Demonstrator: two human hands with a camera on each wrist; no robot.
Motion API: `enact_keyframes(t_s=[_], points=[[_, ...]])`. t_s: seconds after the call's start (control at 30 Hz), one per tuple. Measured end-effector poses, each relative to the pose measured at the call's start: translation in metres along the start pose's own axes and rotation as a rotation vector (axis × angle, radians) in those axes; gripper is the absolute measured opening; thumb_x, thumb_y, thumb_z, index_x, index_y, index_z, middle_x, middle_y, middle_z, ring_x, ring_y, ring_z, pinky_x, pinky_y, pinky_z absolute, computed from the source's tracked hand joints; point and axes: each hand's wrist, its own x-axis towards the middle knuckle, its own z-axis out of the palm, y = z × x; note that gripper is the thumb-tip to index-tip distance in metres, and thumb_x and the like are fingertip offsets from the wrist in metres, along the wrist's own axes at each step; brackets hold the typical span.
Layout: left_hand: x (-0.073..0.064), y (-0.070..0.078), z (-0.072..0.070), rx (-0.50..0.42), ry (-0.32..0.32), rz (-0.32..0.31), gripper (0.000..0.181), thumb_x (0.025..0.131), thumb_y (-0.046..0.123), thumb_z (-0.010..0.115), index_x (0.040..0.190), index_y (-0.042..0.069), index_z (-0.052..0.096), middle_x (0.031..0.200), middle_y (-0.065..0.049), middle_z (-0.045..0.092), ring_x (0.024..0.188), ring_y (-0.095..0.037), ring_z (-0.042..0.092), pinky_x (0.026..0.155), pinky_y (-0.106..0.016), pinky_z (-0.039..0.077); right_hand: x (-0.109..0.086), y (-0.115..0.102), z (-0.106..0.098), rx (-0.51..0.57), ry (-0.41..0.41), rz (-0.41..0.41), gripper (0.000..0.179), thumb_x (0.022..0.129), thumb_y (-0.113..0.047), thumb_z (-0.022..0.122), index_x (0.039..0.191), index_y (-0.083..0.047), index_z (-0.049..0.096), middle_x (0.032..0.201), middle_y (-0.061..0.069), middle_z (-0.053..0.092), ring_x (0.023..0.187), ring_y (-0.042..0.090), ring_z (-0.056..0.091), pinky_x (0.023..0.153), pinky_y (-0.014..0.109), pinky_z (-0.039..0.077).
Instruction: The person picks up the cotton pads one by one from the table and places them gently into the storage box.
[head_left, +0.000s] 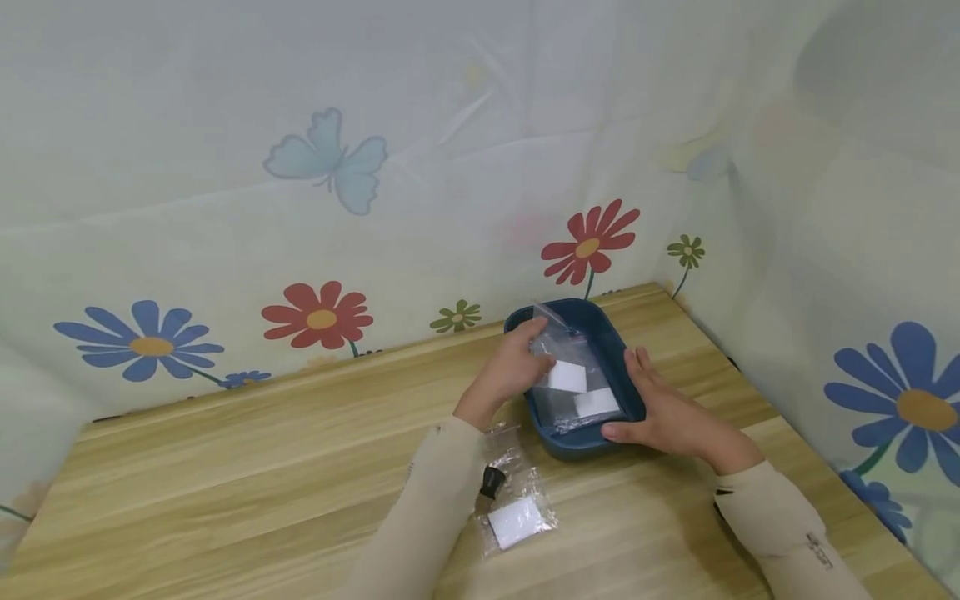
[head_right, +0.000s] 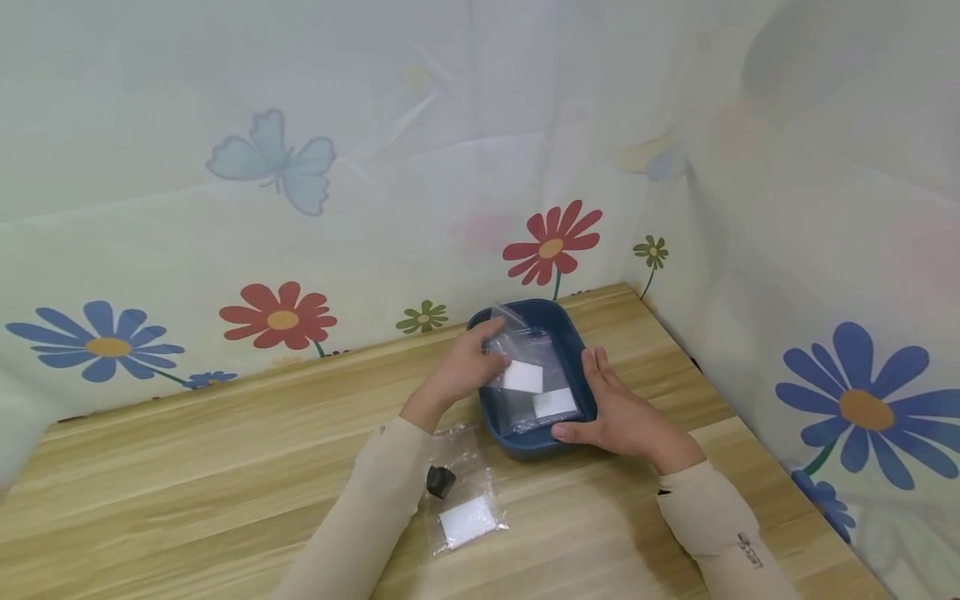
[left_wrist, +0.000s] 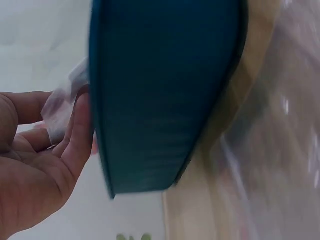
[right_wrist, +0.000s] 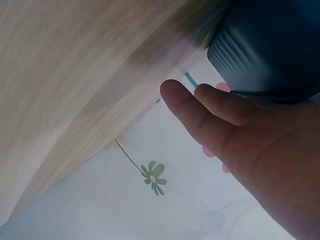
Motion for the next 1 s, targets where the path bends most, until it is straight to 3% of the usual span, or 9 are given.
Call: enact_keyframes(t_s=[0.3,0.43,0.7,0.83,1.0], points=[[0.011,0.007,0.036,0.081,-0.064,-0.076,0.069,0.089,0.003,0.065,0.153,-0.001,0.04,0.156,-0.016,0.039,0.142,-0.026,0.037,0.114,-0.036,0.031,0.0,0.0,0.0,0.002,-0.002,0.002,0.122,0.085,-0.059,0.073,0.16,0.002,-0.002,0.164,0.027,-0.008,0.142,0.057,0.02,0.107,0.067,0.029],[0.011,0.009,0.044,0.173,-0.077,-0.079,0.072,0.087,0.004,0.066,0.153,-0.002,0.038,0.157,-0.018,0.037,0.145,-0.028,0.033,0.117,-0.037,0.026,0.0,0.001,0.0,-0.004,0.006,-0.015,0.123,0.085,-0.061,0.072,0.159,0.003,-0.001,0.164,0.027,-0.008,0.142,0.057,0.021,0.107,0.066,0.03],[0.01,0.015,0.053,0.423,-0.107,-0.117,0.079,0.087,0.005,0.068,0.156,-0.004,0.029,0.161,-0.019,0.029,0.145,-0.031,0.033,0.115,-0.037,0.029,0.001,0.003,0.0,0.007,-0.001,-0.022,0.123,0.085,-0.061,0.073,0.159,0.004,-0.002,0.164,0.026,-0.009,0.144,0.056,0.017,0.109,0.065,0.027],[0.008,0.02,0.055,0.529,-0.121,-0.137,0.08,0.088,0.006,0.067,0.157,-0.004,0.027,0.162,-0.017,0.027,0.138,-0.03,0.043,0.111,-0.035,0.036,0.002,0.003,0.0,0.006,-0.003,-0.018,0.123,0.085,-0.06,0.073,0.159,0.003,-0.003,0.164,0.027,-0.01,0.143,0.056,0.017,0.109,0.066,0.026],[0.004,0.023,0.059,0.628,-0.135,-0.162,0.082,0.089,0.01,0.068,0.157,-0.003,0.025,0.162,-0.017,0.026,0.116,-0.029,0.06,0.096,-0.035,0.049,0.002,0.004,0.0,0.003,-0.007,-0.014,0.123,0.085,-0.061,0.072,0.159,0.004,-0.002,0.164,0.027,-0.01,0.145,0.055,0.014,0.11,0.065,0.025]])
